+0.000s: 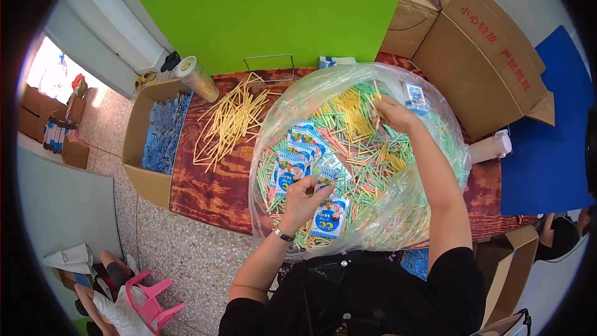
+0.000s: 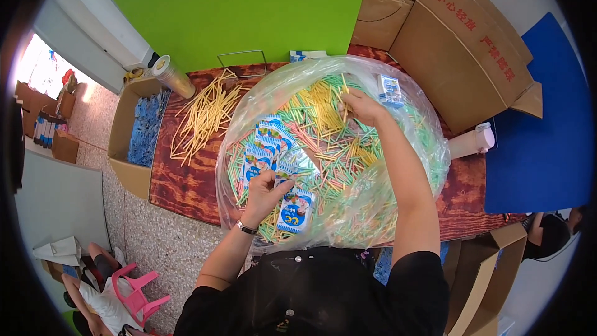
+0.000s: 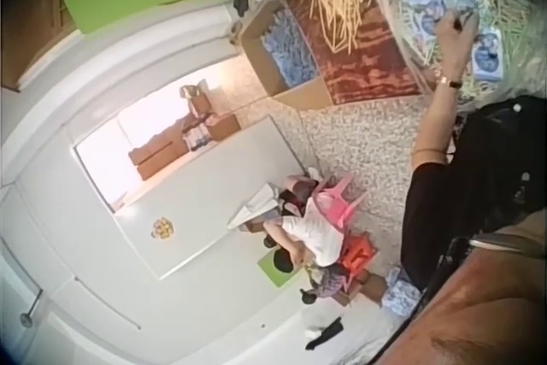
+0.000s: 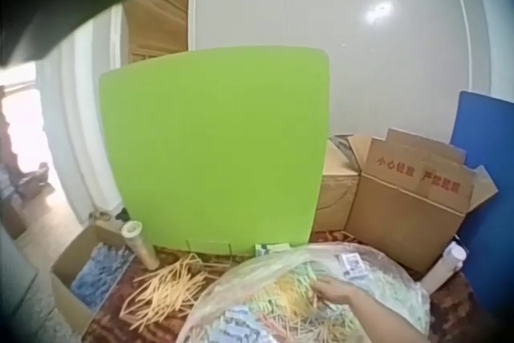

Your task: Packing blue laundry detergent packets and colorful plastic strips into a large transparent bag.

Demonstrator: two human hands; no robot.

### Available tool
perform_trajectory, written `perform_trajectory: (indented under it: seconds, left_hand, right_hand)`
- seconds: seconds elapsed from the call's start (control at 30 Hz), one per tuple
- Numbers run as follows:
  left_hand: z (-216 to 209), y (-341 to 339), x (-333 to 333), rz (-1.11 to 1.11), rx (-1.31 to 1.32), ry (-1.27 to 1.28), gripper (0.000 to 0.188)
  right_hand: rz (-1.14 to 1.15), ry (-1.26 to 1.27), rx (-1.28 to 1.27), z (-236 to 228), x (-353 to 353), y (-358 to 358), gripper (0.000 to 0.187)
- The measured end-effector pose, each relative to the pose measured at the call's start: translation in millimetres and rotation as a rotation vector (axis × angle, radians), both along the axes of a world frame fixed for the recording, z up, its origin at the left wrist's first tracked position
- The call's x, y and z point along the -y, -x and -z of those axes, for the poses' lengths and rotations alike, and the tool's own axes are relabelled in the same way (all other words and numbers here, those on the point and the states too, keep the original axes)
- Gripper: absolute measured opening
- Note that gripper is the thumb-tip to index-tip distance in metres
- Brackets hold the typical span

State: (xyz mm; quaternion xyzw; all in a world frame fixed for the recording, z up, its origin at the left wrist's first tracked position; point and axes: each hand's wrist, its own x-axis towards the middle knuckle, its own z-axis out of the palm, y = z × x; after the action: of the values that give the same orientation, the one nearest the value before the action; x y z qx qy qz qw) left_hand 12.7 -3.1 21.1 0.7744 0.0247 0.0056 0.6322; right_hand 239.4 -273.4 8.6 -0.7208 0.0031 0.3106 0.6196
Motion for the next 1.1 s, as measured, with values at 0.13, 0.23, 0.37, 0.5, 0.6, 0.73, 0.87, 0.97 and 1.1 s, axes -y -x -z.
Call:
perform_trajectory:
  seconds: [0.13, 0.23, 0.37, 0.5, 0.6, 0.73, 0.87, 0.97, 1.1]
  left_hand:
    - [10, 3, 4, 0.014, 0.003, 0.015, 0.038]
    - [18, 5, 7, 0.005, -0.026, 0.048, 0.042]
    - [29, 6, 5, -0.013, 0.001, 0.098, 0.045]
    - [26, 7, -4, 0.067, -0.089, 0.03, 0.012]
    - [27, 9, -6, 0.048, -0.106, 0.111, 0.012]
    - [26, 10, -10, 0.052, -0.127, 0.073, 0.013]
    - [27, 11, -16, 0.068, -0.141, 0.02, 0.013]
    - [36, 12, -17, 0.052, -0.153, 0.094, 0.013]
    - [29, 11, -17, 0.04, -0.152, 0.051, 0.015]
  right_hand:
    - [0.092, -0.646, -0.178, 5, 9, 19, 0.008]
    - [0.167, -0.706, -0.178, 9, 5, 29, 0.012]
    - [0.052, -0.543, -0.143, -7, 1, 29, 0.017]
    - [-0.292, 0.349, 0.243, -33, 7, 18, 0.019]
    - [-0.678, 1.004, 0.725, -44, 2, 19, 0.016]
    - [-0.898, 1.035, 0.797, -27, -2, 28, 0.018]
    - [-1.065, 1.054, 1.118, -7, -5, 32, 0.018]
    - [-1.014, 1.081, 1.297, 18, -11, 44, 0.013]
    - [-0.949, 1.235, 1.319, 31, -20, 53, 0.011]
